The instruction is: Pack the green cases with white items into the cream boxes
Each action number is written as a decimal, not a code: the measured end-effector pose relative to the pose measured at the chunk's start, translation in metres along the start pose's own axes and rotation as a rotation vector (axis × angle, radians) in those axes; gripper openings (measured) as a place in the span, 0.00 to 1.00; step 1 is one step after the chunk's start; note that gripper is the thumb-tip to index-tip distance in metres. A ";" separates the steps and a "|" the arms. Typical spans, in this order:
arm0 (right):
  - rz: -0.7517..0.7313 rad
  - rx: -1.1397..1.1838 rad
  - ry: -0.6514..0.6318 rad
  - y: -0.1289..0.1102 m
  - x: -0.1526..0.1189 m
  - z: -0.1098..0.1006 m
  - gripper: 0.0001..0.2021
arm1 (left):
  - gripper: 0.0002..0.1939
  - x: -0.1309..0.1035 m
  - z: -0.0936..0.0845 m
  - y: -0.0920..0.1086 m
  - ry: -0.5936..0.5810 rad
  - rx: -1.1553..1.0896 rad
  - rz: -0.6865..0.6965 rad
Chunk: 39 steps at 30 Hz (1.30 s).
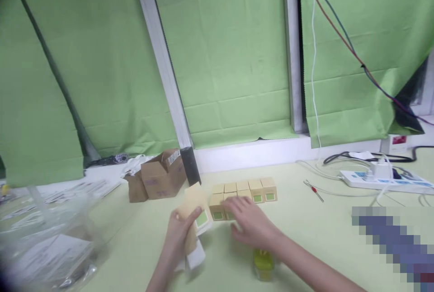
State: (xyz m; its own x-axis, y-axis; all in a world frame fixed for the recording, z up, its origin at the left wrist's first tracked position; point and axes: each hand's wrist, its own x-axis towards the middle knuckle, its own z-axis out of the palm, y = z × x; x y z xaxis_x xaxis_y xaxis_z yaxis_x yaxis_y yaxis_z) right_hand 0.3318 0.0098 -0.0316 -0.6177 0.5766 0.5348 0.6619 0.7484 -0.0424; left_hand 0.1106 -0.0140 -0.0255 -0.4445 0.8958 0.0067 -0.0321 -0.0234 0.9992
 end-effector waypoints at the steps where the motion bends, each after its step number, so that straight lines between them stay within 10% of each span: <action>1: 0.063 -0.003 -0.015 0.011 0.005 0.003 0.28 | 0.39 0.008 -0.010 0.000 0.071 0.110 0.024; 6: 0.195 0.012 -0.069 0.052 0.014 0.016 0.22 | 0.53 0.031 -0.045 0.004 0.309 0.450 0.096; 10: 0.216 0.085 -0.048 0.046 0.004 0.006 0.23 | 0.48 0.018 -0.029 0.010 0.403 0.564 0.450; 18: 0.239 0.476 -0.023 -0.010 -0.038 -0.048 0.23 | 0.39 -0.062 0.042 -0.010 -0.648 0.564 0.605; 27: -0.125 -0.016 0.442 -0.020 -0.066 -0.023 0.14 | 0.41 -0.063 0.045 -0.026 -0.579 0.744 0.783; 33: 0.056 0.298 0.015 -0.027 -0.072 -0.048 0.07 | 0.33 -0.062 0.042 -0.028 -0.601 0.798 0.911; 39: 0.127 -0.010 0.056 -0.022 -0.068 -0.032 0.08 | 0.20 -0.068 0.048 -0.029 -0.632 0.859 1.117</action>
State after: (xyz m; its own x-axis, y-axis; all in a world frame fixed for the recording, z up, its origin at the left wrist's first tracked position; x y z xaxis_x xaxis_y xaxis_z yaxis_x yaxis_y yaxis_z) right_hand 0.3729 -0.0563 -0.0400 -0.5038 0.6472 0.5721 0.7377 0.6670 -0.1050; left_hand 0.1849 -0.0531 -0.0529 0.5554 0.6371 0.5345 0.6533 -0.7319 0.1935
